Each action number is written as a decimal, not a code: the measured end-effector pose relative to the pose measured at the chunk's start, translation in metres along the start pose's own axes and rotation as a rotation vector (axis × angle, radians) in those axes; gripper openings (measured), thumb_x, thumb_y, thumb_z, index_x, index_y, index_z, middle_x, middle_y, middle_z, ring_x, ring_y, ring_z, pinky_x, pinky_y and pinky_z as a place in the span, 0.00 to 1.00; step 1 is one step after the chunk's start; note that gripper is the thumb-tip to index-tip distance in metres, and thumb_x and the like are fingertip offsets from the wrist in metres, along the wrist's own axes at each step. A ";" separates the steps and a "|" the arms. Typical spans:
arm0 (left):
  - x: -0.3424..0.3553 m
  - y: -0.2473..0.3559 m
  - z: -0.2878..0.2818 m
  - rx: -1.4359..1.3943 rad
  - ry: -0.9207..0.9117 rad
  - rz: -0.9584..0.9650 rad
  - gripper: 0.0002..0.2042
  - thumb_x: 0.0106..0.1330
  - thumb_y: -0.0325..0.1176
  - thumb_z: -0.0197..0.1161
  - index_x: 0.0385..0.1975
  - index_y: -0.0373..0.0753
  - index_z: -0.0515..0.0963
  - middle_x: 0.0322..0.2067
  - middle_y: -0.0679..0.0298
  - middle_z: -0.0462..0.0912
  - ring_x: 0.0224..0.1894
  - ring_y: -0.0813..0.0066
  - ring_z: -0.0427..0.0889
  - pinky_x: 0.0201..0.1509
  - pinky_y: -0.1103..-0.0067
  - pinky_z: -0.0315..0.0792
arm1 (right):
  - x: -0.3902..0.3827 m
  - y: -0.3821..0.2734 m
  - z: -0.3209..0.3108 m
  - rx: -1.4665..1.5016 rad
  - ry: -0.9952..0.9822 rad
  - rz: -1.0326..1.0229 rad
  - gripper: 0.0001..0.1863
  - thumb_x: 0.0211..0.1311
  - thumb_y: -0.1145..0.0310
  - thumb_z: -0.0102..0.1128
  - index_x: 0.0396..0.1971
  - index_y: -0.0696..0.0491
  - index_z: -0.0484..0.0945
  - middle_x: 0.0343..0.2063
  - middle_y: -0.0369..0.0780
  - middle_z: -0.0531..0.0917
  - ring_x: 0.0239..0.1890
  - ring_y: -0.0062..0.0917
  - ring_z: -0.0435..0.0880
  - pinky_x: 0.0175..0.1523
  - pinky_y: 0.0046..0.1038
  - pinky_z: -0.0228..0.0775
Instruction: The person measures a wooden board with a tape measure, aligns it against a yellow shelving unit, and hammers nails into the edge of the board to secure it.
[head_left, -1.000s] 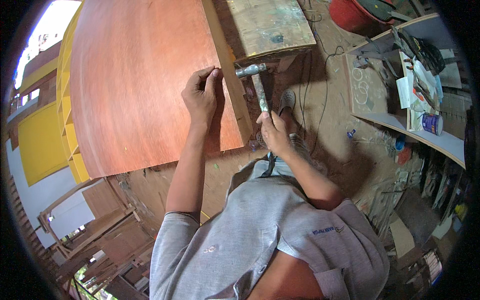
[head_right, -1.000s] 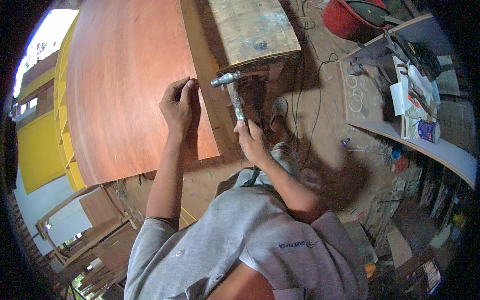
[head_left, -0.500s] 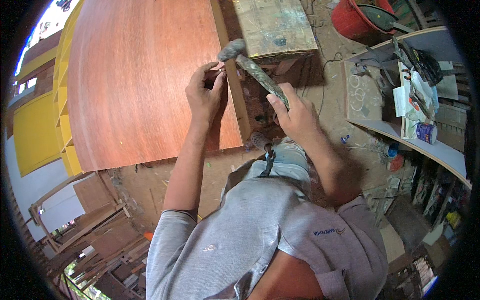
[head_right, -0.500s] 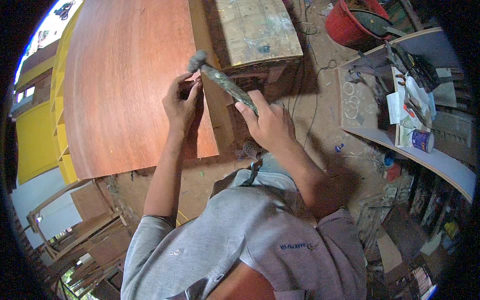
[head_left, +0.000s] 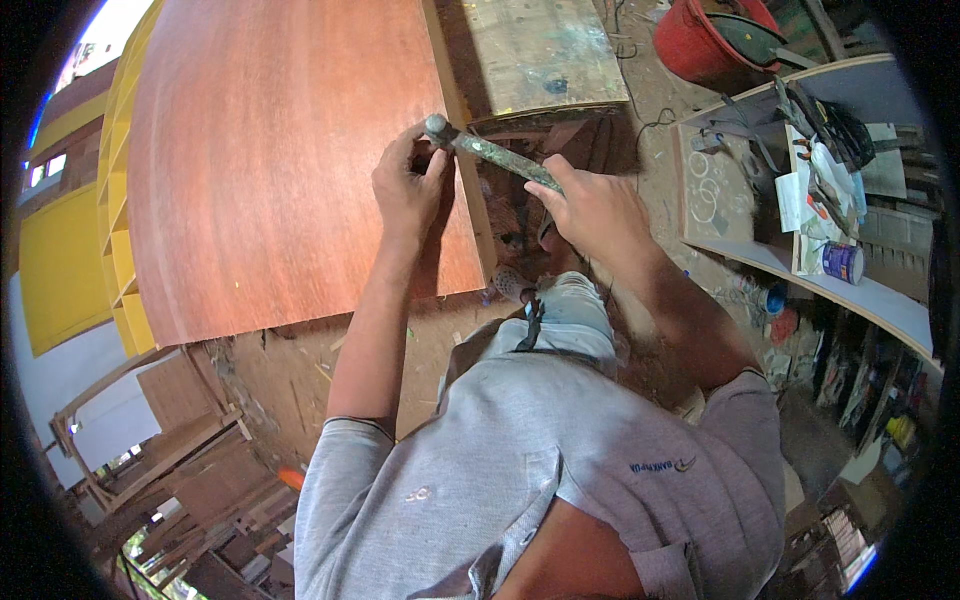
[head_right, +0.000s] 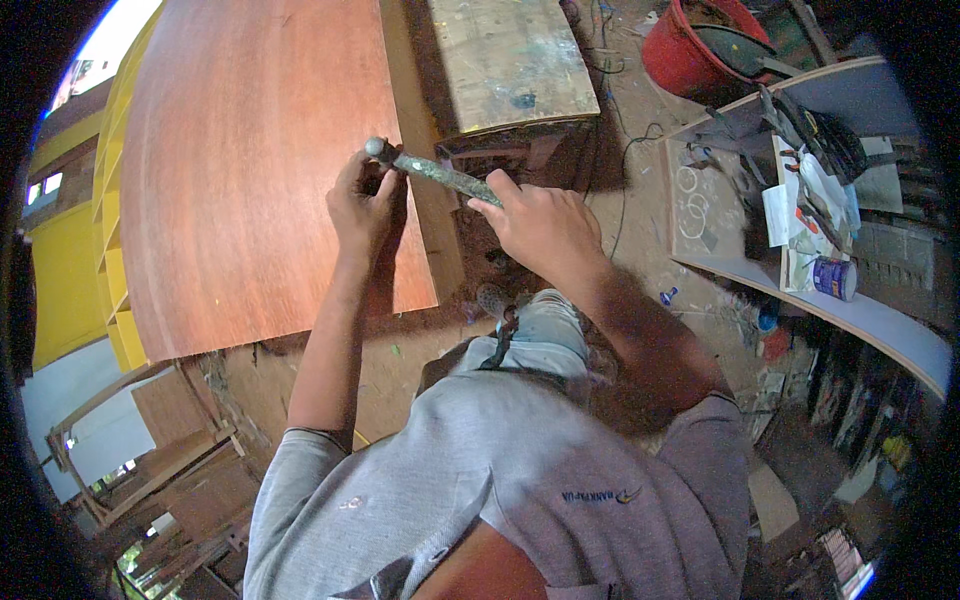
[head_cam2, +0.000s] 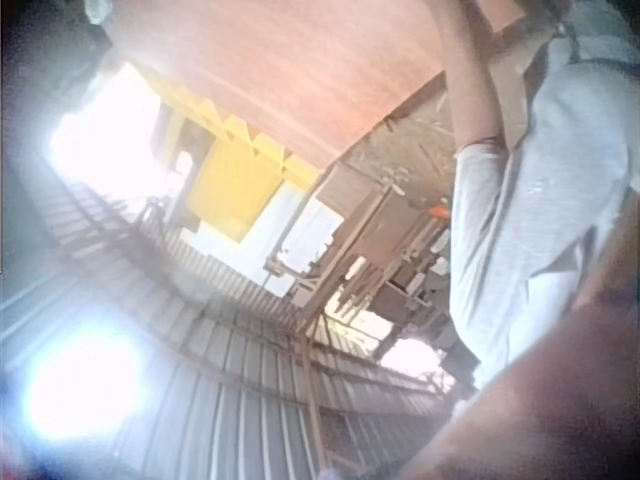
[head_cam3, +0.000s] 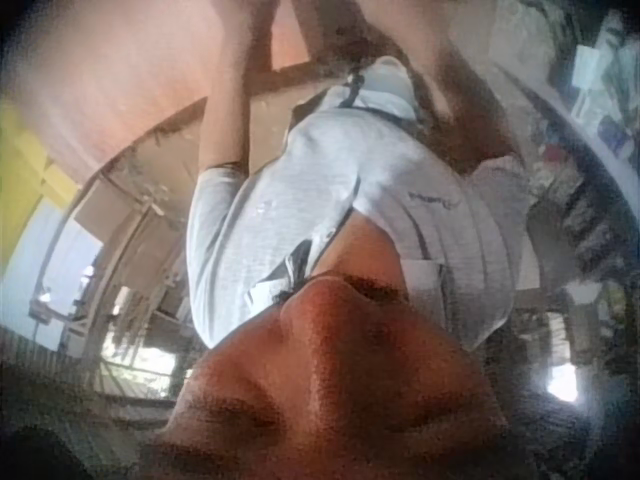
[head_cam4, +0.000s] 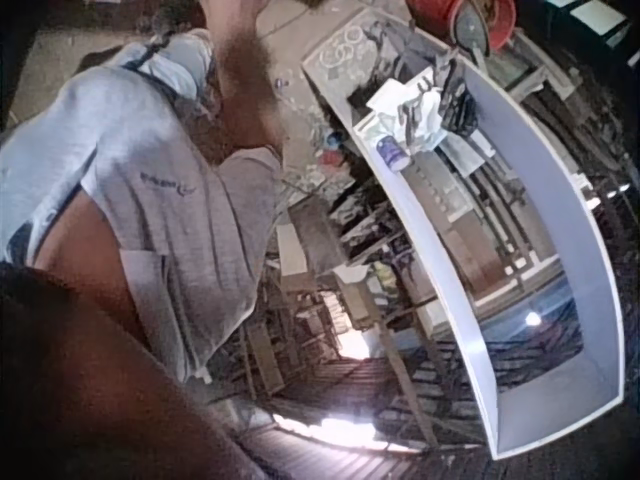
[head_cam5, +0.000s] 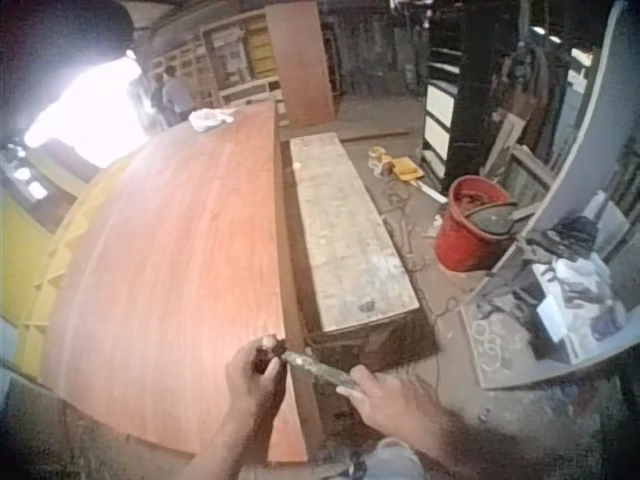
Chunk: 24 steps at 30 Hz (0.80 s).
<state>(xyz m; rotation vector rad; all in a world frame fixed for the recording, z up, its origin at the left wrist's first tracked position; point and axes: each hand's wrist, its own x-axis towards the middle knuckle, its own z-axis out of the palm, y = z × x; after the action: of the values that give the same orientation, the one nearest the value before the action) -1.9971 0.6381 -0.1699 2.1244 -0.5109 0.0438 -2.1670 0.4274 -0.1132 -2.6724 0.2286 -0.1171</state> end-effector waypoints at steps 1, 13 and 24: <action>-0.001 0.001 -0.002 -0.016 0.013 0.030 0.19 0.65 0.24 0.77 0.57 0.36 0.85 0.40 0.55 0.92 0.43 0.66 0.94 0.50 0.73 0.86 | 0.001 -0.003 -0.003 0.017 -0.031 0.044 0.19 0.79 0.47 0.60 0.48 0.50 0.75 0.24 0.51 0.87 0.29 0.55 0.89 0.33 0.57 0.80; -0.036 0.008 -0.027 0.387 -0.165 0.205 0.55 0.59 0.56 0.81 0.80 0.32 0.58 0.81 0.42 0.59 0.84 0.41 0.54 0.88 0.53 0.47 | -0.013 0.004 0.021 0.141 0.142 0.043 0.19 0.77 0.48 0.65 0.52 0.48 0.79 0.27 0.51 0.88 0.31 0.55 0.89 0.34 0.54 0.80; -0.033 0.015 -0.010 0.637 -0.181 0.133 0.56 0.64 0.61 0.67 0.82 0.26 0.52 0.83 0.40 0.52 0.87 0.46 0.46 0.90 0.55 0.40 | -0.009 -0.006 0.010 0.291 0.250 0.026 0.19 0.77 0.51 0.65 0.54 0.50 0.80 0.32 0.50 0.90 0.34 0.53 0.90 0.36 0.52 0.80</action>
<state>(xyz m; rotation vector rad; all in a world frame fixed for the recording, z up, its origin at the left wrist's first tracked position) -2.0316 0.6504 -0.1592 2.7263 -0.8283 0.1013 -2.1741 0.4383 -0.1196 -2.3604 0.3003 -0.4435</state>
